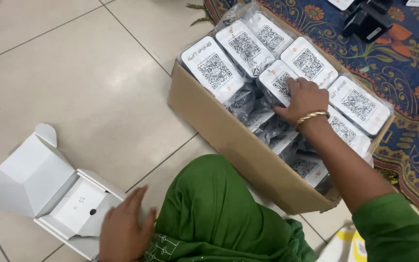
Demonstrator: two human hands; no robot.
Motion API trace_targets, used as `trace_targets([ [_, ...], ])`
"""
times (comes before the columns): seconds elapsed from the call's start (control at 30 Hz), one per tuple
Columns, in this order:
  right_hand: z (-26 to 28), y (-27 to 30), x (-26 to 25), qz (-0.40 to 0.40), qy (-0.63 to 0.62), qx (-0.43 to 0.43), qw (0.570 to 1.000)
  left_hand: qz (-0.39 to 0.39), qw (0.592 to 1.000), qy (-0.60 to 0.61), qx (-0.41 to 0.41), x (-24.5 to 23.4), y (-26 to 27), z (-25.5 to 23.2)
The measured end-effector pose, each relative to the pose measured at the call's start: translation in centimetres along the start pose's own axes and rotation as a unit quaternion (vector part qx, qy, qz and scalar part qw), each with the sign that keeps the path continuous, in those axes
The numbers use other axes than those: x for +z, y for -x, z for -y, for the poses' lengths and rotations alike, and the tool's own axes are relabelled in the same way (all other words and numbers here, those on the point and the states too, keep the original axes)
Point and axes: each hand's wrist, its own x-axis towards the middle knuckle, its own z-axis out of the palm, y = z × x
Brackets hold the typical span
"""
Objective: The person applies QR code stickers and packs electronic components into small white product boxes.
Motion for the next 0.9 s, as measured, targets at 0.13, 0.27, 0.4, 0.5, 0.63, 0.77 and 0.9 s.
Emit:
trace_targets([
  [0.13, 0.0, -2.6, 4.0, -0.018, 0.074, -0.008, 0.997, 0.026, 0.998, 0.042, 0.048, -2.7, 1.9, -4.3],
  [0.27, -2.4, -3.2, 1.8, -0.034, 0.049, -0.024, 0.998, 0.054, 0.986, 0.16, -0.004, -5.5, 3.8, -3.5],
  [0.4, -5.8, -1.9, -2.8, -0.117, -0.12, -0.04, 0.985, 0.011, 0.872, 0.48, -0.1, -3.2, 3.7, 0.9],
  [0.5, 0.8, 3.5, -11.8, -0.055, -0.465, -0.082, 0.88, -0.063, 0.873, 0.484, 0.019, -3.8, 4.1, -1.0],
  [0.63, 10.5, 9.6, -13.2, 0.024, -0.455, -0.074, 0.887, -0.274, 0.892, 0.321, 0.16, -8.0, 8.4, -6.5],
  [0.77, 23.3, 17.7, -13.7, 0.018, -0.378, -0.251, 0.891, -0.366, 0.882, 0.207, 0.213, -9.7, 11.0, -5.3],
  [0.9, 31.6, 21.8, -12.6, 0.035, -0.324, -0.38, 0.866, -0.244, 0.883, 0.398, 0.041, -8.9, 12.7, -0.2],
])
